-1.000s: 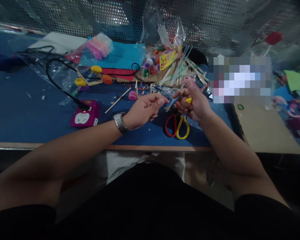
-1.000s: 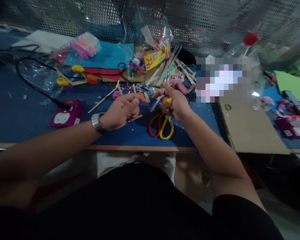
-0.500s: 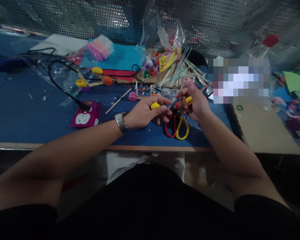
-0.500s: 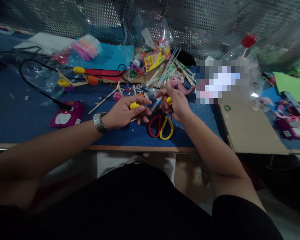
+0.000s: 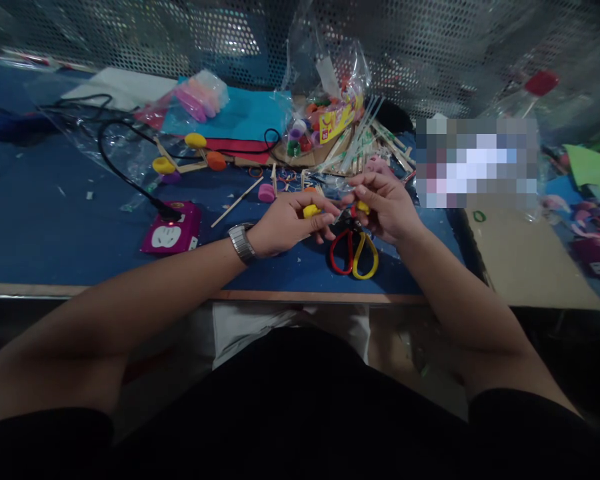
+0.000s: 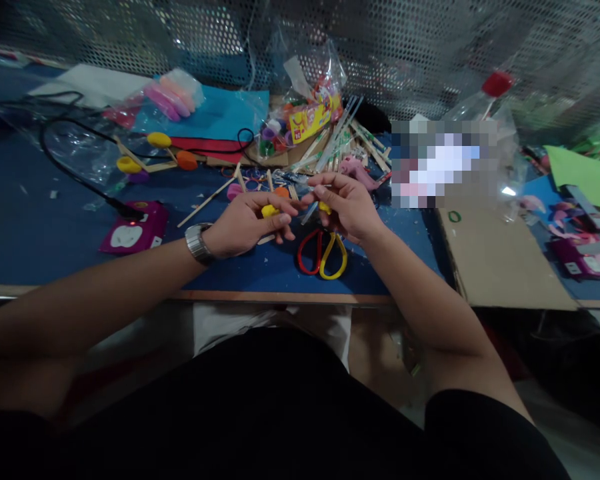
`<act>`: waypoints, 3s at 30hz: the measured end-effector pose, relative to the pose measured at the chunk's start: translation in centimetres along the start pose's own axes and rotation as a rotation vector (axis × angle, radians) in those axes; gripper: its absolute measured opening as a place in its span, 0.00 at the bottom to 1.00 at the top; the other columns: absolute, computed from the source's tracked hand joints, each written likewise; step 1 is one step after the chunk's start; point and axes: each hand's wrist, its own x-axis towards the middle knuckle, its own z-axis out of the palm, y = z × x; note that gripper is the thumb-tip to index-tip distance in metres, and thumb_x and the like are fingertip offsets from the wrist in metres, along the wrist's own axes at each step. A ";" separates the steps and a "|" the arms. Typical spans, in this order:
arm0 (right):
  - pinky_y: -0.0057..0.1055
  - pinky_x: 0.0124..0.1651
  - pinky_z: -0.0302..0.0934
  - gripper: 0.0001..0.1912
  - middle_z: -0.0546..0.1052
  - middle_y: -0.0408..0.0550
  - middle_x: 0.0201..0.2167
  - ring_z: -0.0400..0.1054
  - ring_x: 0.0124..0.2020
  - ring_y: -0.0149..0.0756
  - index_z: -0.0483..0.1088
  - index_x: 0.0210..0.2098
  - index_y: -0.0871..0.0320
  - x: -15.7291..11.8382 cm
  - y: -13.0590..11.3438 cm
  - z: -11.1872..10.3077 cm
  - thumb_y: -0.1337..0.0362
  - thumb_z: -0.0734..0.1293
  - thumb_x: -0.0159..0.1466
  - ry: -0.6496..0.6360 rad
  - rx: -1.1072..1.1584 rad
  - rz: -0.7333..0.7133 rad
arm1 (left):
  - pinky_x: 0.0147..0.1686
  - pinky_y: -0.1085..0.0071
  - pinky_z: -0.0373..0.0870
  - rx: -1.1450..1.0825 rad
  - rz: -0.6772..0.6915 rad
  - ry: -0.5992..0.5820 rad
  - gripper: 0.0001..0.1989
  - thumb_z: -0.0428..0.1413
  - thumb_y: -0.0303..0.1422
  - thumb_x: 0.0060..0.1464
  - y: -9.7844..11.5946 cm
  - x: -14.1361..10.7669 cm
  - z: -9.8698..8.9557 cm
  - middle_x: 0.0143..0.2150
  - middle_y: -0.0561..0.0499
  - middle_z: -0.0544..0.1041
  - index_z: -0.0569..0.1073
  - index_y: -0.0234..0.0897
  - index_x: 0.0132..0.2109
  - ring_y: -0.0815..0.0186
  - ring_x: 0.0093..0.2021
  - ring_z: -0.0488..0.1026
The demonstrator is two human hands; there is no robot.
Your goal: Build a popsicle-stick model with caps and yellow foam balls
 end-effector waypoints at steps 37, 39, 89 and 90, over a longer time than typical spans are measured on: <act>0.30 0.24 0.64 0.36 0.84 0.41 0.38 0.71 0.26 0.31 0.80 0.47 0.48 1.2 1.3 -0.4 0.39 0.93 0.51 0.107 0.032 -0.135 | 0.39 0.71 0.80 0.005 -0.034 -0.076 0.24 0.78 0.48 0.64 0.3 0.0 0.2 0.47 0.47 0.86 0.83 0.35 0.54 0.69 0.36 0.83; 0.29 0.19 0.54 0.33 0.73 0.36 0.27 0.58 0.18 0.27 0.79 0.45 0.48 0.9 1.1 -0.7 0.32 0.88 0.58 0.085 0.038 -0.134 | 0.37 0.72 0.78 -0.022 -0.070 -0.062 0.29 0.75 0.58 0.65 0.5 -0.1 0.4 0.38 0.49 0.82 0.82 0.34 0.46 0.69 0.33 0.80; 0.36 0.21 0.59 0.38 0.64 0.36 0.15 0.56 0.15 0.33 0.82 0.34 0.48 -0.7 -0.4 1.2 0.18 0.78 0.59 0.031 -0.178 -0.171 | 0.32 0.71 0.78 -0.064 -0.043 -0.008 0.35 0.68 0.67 0.68 0.6 -0.3 0.4 0.30 0.50 0.85 0.82 0.36 0.53 0.66 0.27 0.83; 0.36 0.22 0.60 0.39 0.59 0.35 0.13 0.53 0.14 0.33 0.80 0.31 0.48 -0.7 -0.3 1.1 0.17 0.77 0.60 0.004 -0.156 -0.167 | 0.27 0.73 0.73 -0.013 -0.035 -0.029 0.36 0.66 0.70 0.68 0.8 -0.4 0.4 0.26 0.50 0.82 0.82 0.36 0.46 0.68 0.23 0.79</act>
